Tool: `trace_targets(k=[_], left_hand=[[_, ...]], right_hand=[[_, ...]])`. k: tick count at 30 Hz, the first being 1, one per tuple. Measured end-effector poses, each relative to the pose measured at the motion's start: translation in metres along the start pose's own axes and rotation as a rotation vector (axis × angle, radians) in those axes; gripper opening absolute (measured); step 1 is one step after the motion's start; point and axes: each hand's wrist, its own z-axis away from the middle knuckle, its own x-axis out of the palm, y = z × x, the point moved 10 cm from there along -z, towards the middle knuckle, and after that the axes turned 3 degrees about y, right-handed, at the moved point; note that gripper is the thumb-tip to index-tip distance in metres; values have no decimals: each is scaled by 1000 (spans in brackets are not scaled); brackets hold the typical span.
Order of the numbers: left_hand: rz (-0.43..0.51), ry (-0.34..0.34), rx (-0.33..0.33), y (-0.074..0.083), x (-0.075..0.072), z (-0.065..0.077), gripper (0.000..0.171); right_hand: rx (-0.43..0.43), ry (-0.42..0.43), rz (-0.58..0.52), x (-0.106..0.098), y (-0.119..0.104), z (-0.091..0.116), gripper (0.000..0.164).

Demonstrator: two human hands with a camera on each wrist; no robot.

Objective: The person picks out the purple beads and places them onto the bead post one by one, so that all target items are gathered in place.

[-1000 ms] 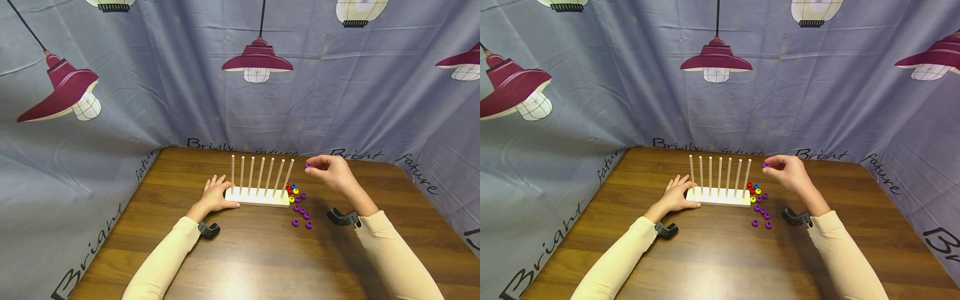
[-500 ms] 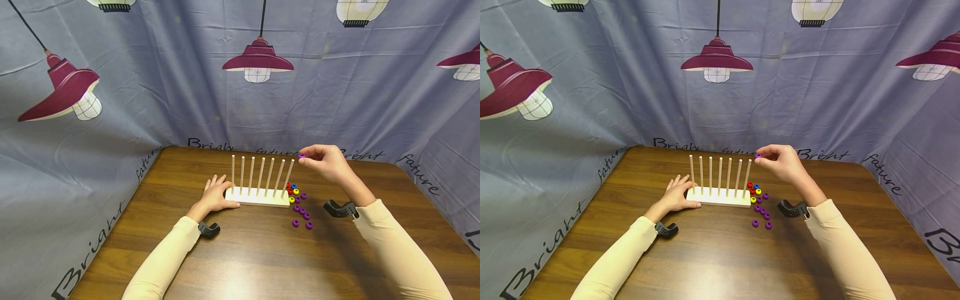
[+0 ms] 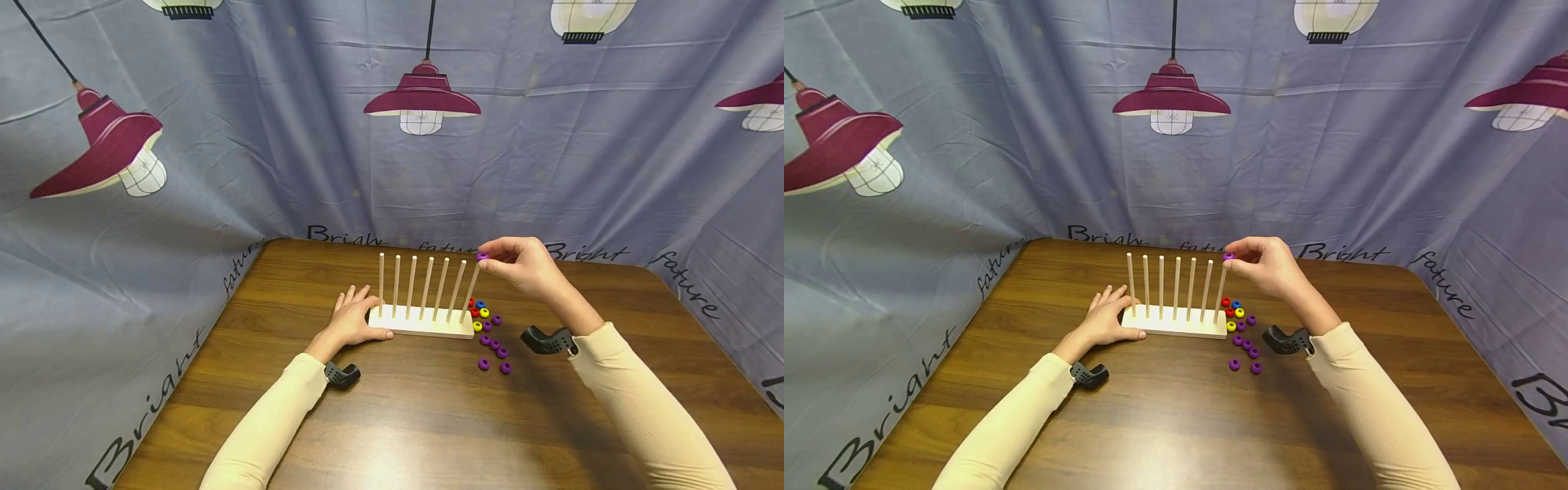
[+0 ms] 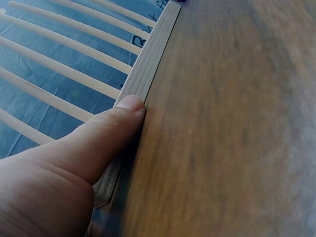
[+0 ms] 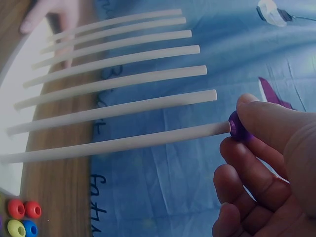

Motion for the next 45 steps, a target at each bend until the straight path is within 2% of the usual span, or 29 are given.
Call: trace_targets(k=[36, 45], left_hand=[[14, 0, 3, 1, -2, 1, 74], [23, -1, 3, 2, -3, 2, 74]], right_hand=[[20, -45, 76, 15, 9, 4, 23], [-10, -39, 79, 15, 9, 7, 27]])
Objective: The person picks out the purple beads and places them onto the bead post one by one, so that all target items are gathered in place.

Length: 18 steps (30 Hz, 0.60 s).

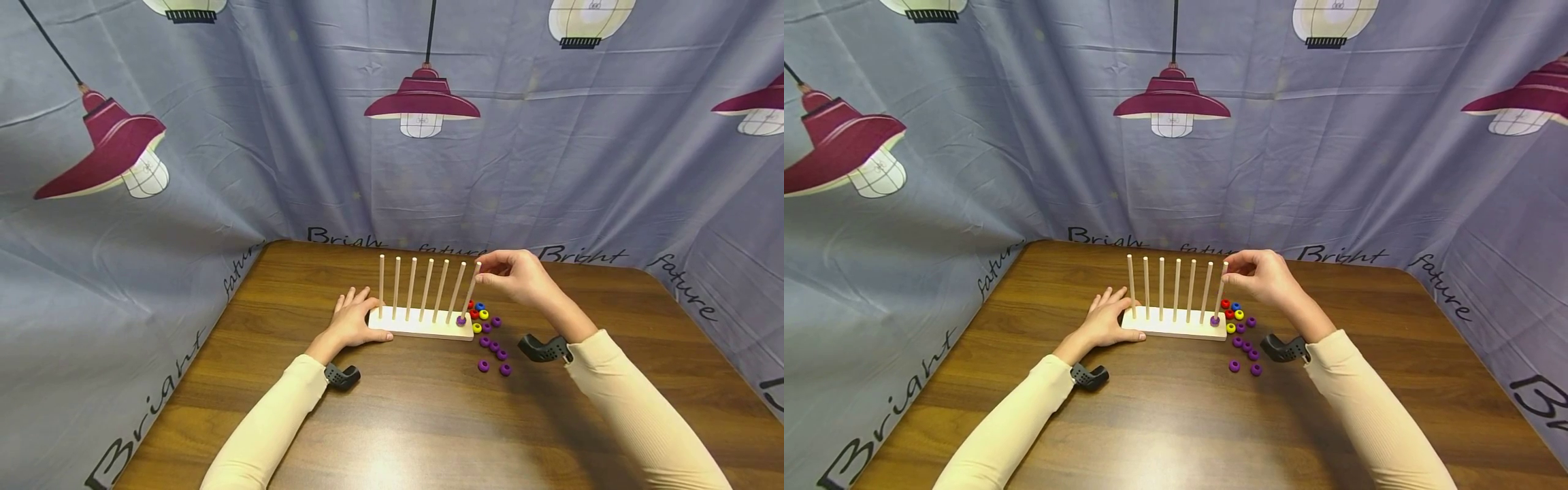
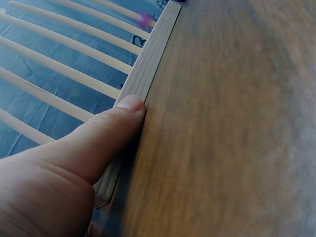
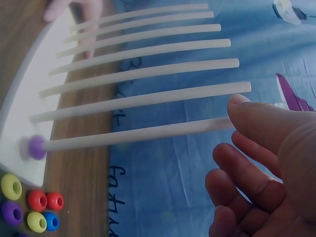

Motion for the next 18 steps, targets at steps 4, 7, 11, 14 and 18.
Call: trace_targets(k=[4, 7, 11, 14, 18], left_hand=[[1, 0, 0, -1, 0, -1, 73], [0, -1, 2, -1, 1, -1, 73], [-8, 1, 4, -1, 2, -1, 73], [-12, 3, 3, -1, 2, -1, 73], [-19, -1, 1, -1, 2, -2, 74]], right_hand=[[0, 0, 4, 1, 3, 0, 26], [0, 1, 3, 2, 5, 1, 24], [0, -4, 13, 2, 7, 3, 23], [11, -18, 14, 3, 9, 5, 22], [39, -32, -2, 4, 15, 9, 24]])
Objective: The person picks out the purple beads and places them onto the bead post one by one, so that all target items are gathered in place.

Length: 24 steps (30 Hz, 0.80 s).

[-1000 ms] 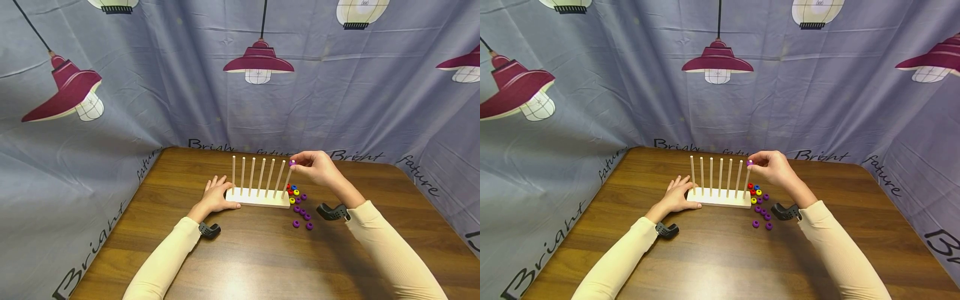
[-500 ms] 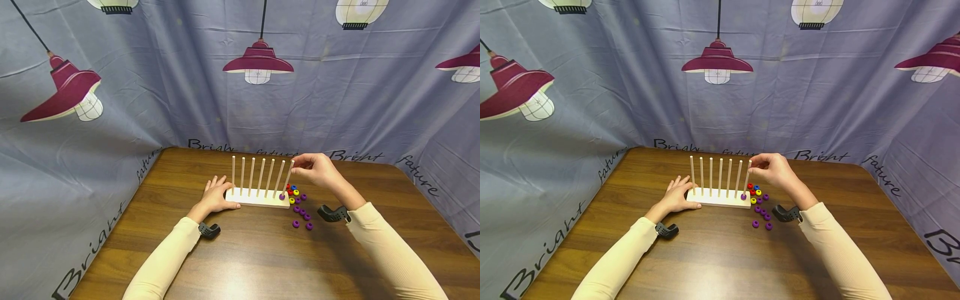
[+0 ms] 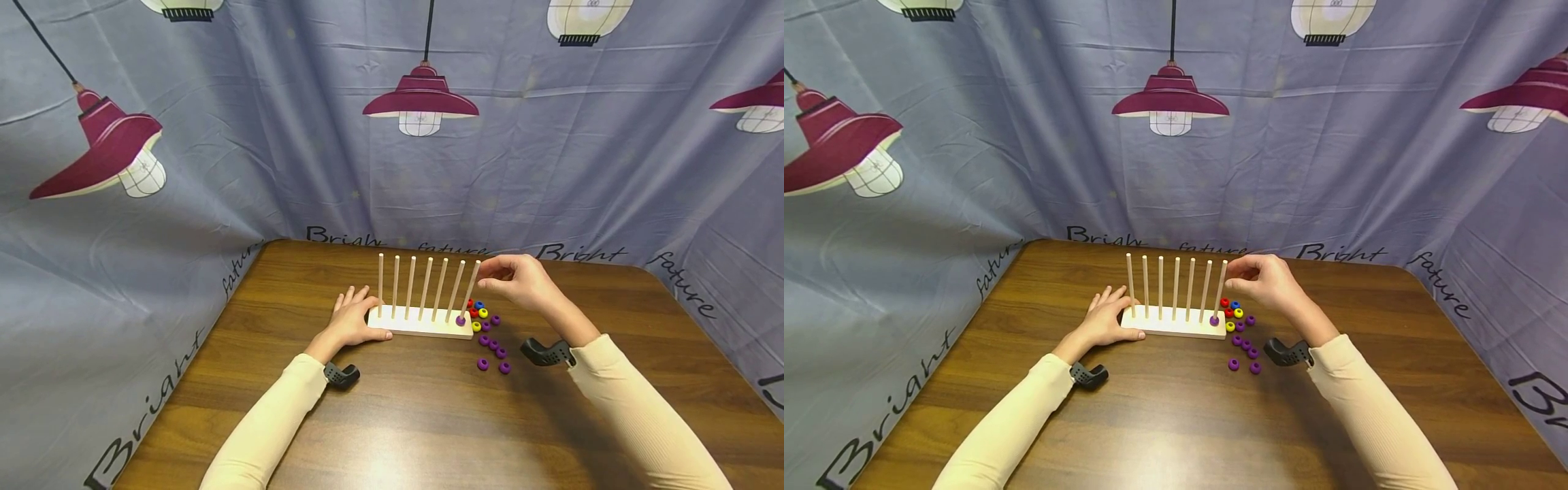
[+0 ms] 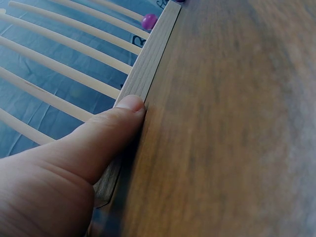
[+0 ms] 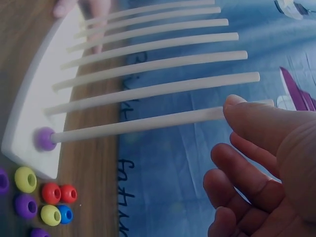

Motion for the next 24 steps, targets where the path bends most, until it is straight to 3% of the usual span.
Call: trace_targets(k=[24], left_hand=[[-5, -17, 1, -1, 1, 1, 73]], right_hand=[[72, 53, -37, 8, 55, 21, 27]])
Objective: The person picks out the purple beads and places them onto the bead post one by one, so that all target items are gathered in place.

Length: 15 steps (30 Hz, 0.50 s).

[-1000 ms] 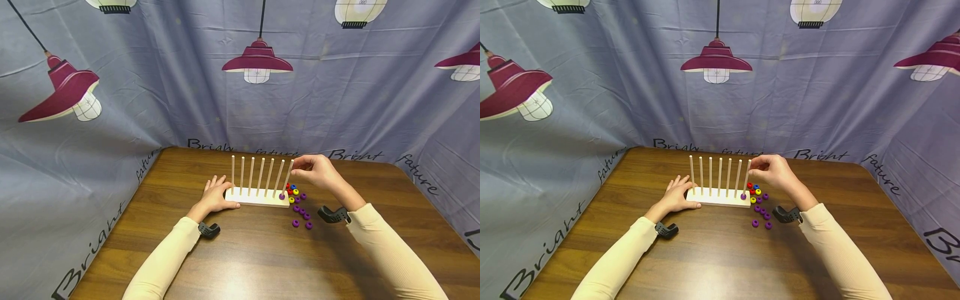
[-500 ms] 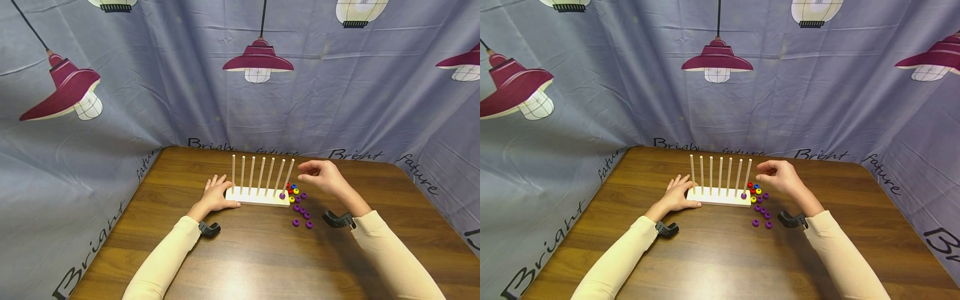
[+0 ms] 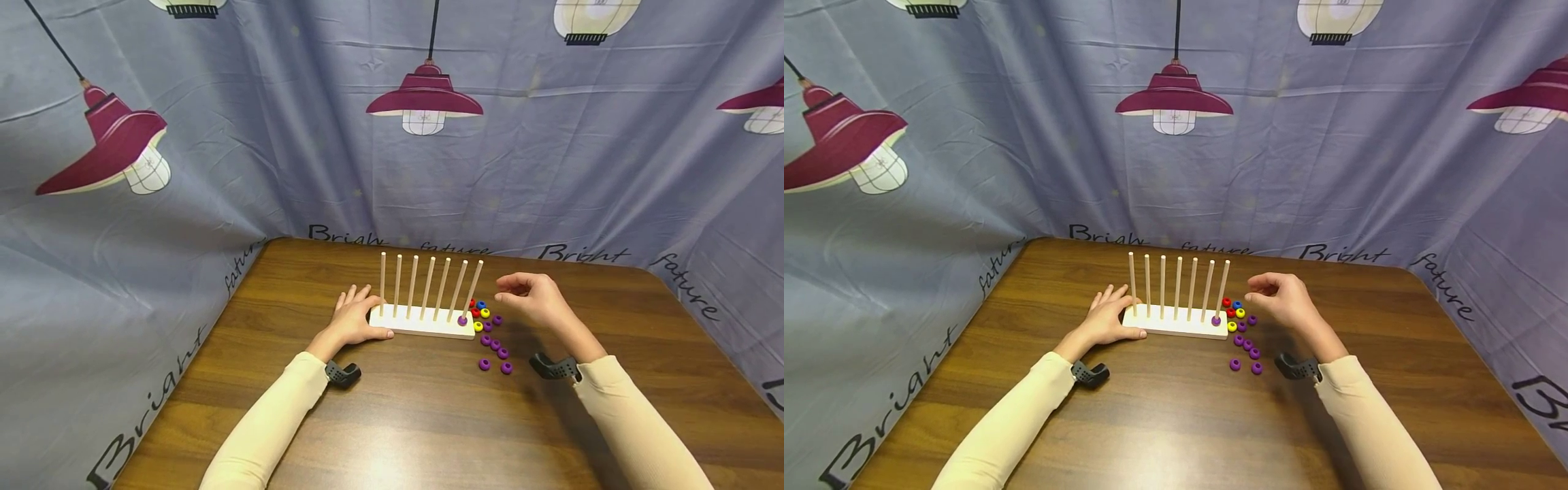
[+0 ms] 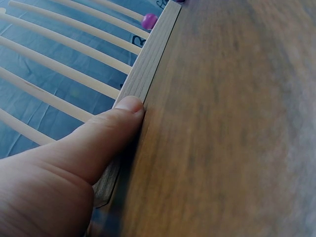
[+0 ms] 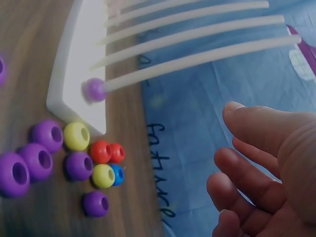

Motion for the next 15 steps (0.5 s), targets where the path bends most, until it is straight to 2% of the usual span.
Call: trace_targets(k=[15], left_hand=[[0, 4, 0, -1, 0, -1, 74]], right_hand=[[73, 10, 12, 13, 36, 6, 33]])
